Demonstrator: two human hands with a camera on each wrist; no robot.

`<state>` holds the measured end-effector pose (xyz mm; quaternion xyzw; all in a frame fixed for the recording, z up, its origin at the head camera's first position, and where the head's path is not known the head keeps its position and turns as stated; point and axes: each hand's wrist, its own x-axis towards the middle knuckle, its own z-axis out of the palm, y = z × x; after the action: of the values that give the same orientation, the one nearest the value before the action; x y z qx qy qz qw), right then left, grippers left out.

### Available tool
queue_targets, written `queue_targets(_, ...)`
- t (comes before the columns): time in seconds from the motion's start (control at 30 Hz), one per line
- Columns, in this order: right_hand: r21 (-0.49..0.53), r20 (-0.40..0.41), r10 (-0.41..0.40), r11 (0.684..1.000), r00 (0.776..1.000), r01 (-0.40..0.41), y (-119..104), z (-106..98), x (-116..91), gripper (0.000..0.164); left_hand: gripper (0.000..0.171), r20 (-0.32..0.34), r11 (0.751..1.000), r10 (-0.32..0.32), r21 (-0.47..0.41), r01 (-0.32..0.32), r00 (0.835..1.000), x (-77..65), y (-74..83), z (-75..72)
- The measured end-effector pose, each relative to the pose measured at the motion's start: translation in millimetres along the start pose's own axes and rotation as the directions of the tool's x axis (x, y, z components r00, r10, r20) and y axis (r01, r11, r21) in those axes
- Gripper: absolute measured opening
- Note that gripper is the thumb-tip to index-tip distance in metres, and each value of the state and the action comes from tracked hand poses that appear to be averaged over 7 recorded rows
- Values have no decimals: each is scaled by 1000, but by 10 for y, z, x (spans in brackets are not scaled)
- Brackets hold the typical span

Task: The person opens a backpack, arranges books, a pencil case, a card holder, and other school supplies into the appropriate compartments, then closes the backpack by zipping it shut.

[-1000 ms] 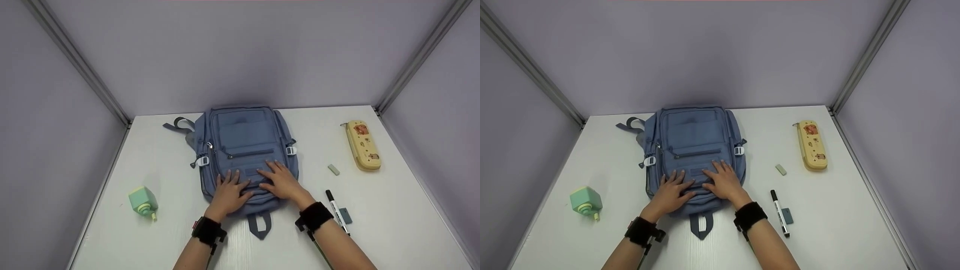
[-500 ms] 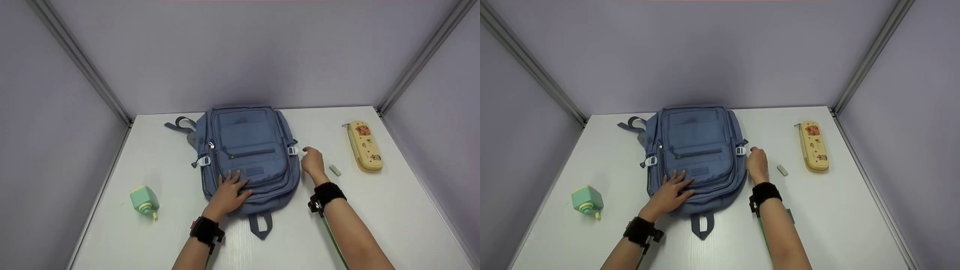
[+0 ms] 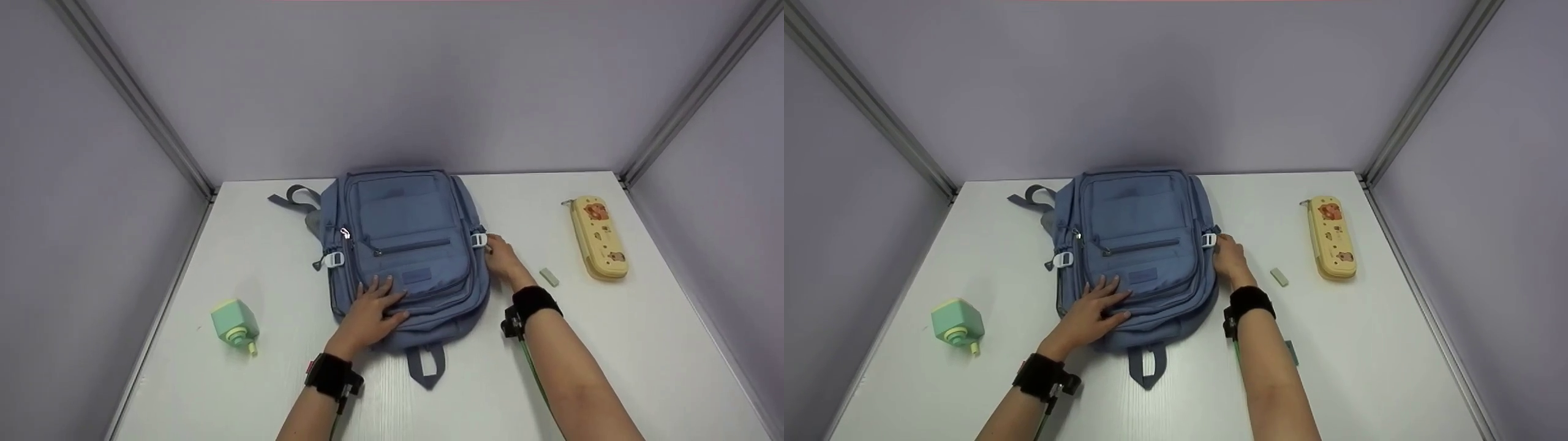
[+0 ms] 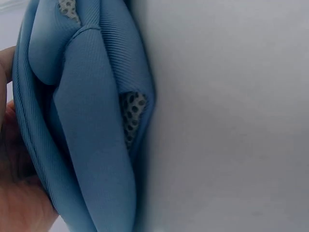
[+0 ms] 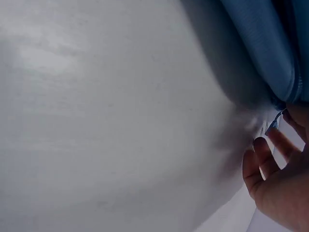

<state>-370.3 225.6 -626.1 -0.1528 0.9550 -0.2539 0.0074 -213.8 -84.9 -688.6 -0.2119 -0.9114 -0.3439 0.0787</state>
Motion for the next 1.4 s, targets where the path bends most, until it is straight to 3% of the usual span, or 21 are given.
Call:
queue_targets(0.2, 213, -33, -1, 977, 999, 8, -14, -7, 4, 37, 54, 21, 1000, 5, -21, -4, 1000, 17, -16, -6)
queue_targets(0.3, 271, -28, 17, 962, 999, -9, -15, -5, -2, 39, 54, 21, 1000, 10, -25, -10, 1000, 23, -20, 0)
queue_targets(0.47, 318, 65, 60, 945, 996, -77, -24, -15, -6, 46, 53, 22, 1000, 9, -12, -9, 1000, 32, -16, -3)
queue_targets(0.57, 284, 90, 81, 953, 993, -104, -27, -18, 5, 40, 53, 27, 1000, 2, -7, -2, 1000, 32, -8, -2)
queue_targets(0.73, 176, -12, 38, 984, 999, -35, -8, 22, 31, 8, 53, 36, 1000, -5, 15, 4, 999, 39, 16, 7)
queue_targets(0.9, 122, -45, 107, 987, 993, -100, -43, 27, 34, 17, 53, 35, 999, -13, 31, 12, 999, 45, 31, -5)
queue_targets(1.03, 2, -79, 140, 990, 987, -140, -80, 7, 39, 24, 53, 65, 998, -39, 56, 35, 997, 42, 51, -10)
queue_targets(1.13, -68, -101, 144, 986, 984, -152, -100, -10, 37, 26, 53, 92, 994, -64, 93, 55, 994, 35, 73, -8)
queue_targets(1.4, -108, -98, 118, 986, 988, -129, -106, -44, 24, 26, 52, 116, 980, -109, 179, 87, 987, 30, 104, 18)
